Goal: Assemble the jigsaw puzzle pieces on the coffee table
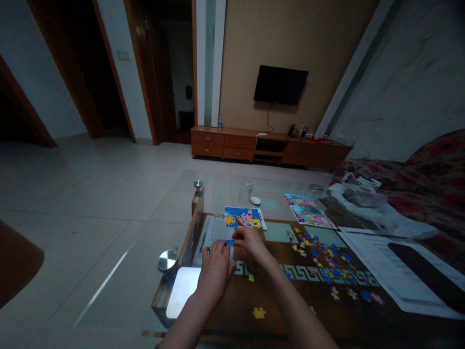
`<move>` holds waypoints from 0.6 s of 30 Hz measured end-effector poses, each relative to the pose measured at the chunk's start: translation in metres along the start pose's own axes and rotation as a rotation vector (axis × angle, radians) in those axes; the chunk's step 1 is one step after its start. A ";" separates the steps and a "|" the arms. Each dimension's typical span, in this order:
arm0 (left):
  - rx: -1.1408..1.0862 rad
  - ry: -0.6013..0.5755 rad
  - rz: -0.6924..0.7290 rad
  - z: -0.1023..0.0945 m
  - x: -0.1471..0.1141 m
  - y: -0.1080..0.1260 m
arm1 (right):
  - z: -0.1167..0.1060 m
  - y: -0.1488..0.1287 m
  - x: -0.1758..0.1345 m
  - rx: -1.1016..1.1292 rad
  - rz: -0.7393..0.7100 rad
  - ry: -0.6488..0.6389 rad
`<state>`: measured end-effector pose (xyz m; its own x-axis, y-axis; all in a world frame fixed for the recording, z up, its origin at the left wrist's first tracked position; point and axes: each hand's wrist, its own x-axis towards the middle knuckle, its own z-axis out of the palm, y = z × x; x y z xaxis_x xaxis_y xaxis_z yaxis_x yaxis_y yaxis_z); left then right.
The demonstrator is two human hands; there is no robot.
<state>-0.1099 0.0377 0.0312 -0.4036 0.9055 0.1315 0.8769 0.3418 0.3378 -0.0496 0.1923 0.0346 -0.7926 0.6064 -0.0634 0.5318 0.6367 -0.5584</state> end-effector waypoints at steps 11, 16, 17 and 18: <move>0.002 0.002 0.008 -0.001 -0.001 0.000 | 0.001 -0.003 -0.007 -0.062 0.015 0.034; -0.001 -0.003 0.002 -0.004 0.000 0.001 | 0.003 -0.001 -0.006 -0.074 0.014 0.030; -0.009 -0.004 0.004 -0.004 0.000 0.001 | 0.003 0.000 -0.006 -0.066 0.005 0.025; -0.021 -0.002 0.003 -0.005 0.000 0.000 | 0.003 0.001 -0.005 -0.052 -0.003 0.019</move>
<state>-0.1112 0.0366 0.0356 -0.4002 0.9071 0.1303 0.8724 0.3335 0.3573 -0.0455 0.1886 0.0318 -0.7890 0.6127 -0.0457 0.5444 0.6626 -0.5144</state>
